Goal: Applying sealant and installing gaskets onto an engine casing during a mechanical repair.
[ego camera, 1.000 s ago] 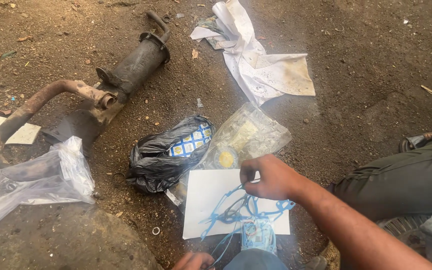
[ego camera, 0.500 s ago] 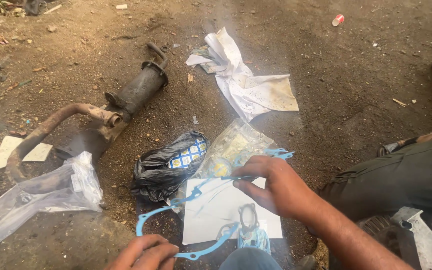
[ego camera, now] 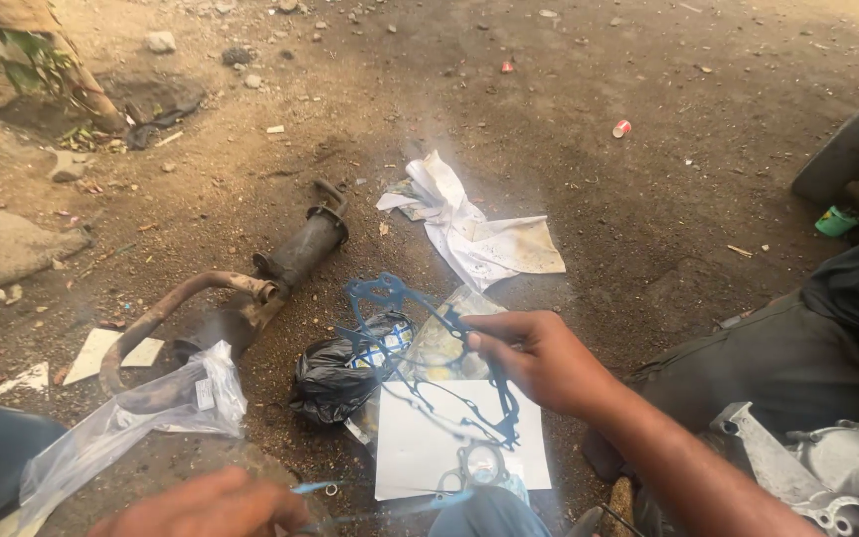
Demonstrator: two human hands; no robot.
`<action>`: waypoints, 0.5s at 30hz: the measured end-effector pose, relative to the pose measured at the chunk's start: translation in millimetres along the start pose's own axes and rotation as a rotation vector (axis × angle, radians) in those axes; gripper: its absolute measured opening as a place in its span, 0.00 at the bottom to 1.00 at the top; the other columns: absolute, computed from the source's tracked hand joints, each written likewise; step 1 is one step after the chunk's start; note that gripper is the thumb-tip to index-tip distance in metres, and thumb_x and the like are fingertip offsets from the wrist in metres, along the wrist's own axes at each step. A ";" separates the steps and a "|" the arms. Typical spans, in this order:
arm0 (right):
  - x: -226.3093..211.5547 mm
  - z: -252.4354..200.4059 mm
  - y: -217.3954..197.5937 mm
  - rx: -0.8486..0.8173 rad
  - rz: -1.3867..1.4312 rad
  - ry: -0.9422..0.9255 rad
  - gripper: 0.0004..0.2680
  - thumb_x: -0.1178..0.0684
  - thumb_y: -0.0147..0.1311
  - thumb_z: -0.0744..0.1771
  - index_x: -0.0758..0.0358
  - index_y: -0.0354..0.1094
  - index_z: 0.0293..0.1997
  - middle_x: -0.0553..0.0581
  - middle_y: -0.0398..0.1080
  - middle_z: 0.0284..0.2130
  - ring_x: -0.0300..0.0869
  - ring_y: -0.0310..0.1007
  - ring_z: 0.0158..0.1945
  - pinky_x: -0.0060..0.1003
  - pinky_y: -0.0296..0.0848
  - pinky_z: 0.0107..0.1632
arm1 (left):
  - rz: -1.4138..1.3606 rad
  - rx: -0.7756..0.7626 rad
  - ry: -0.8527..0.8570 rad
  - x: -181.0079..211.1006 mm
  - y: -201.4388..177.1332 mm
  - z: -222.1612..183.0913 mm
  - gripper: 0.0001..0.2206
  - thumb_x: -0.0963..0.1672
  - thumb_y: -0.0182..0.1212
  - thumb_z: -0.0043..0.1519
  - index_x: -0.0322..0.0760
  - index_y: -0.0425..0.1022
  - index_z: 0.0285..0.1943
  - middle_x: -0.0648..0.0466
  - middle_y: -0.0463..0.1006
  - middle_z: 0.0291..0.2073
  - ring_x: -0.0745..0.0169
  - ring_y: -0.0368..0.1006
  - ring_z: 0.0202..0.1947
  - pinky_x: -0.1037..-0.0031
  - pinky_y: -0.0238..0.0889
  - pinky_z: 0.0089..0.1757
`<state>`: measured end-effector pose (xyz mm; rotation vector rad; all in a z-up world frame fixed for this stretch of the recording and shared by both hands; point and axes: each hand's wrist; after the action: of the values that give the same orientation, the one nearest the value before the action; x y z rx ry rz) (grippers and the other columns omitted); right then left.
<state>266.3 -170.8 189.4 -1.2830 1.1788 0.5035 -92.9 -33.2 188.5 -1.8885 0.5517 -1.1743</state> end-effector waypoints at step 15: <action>-74.3 -76.7 -50.1 0.352 0.015 -0.398 0.10 0.52 0.58 0.67 0.62 0.77 0.52 0.55 0.80 0.39 0.35 0.80 0.40 0.32 0.80 0.42 | -0.755 0.007 -0.456 122.2 -117.4 -60.6 0.14 0.41 0.76 0.53 0.30 0.78 0.44 0.54 0.71 0.17 0.66 0.61 0.15 0.72 0.54 0.21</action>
<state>250.4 -232.4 288.7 -0.8252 0.8929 0.5085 -95.8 -79.5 362.5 -2.3400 -0.4582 -1.1083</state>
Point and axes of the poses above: each hand's wrist, its own z-axis towards the middle knuckle, its own y-axis out of the palm, x = y × z
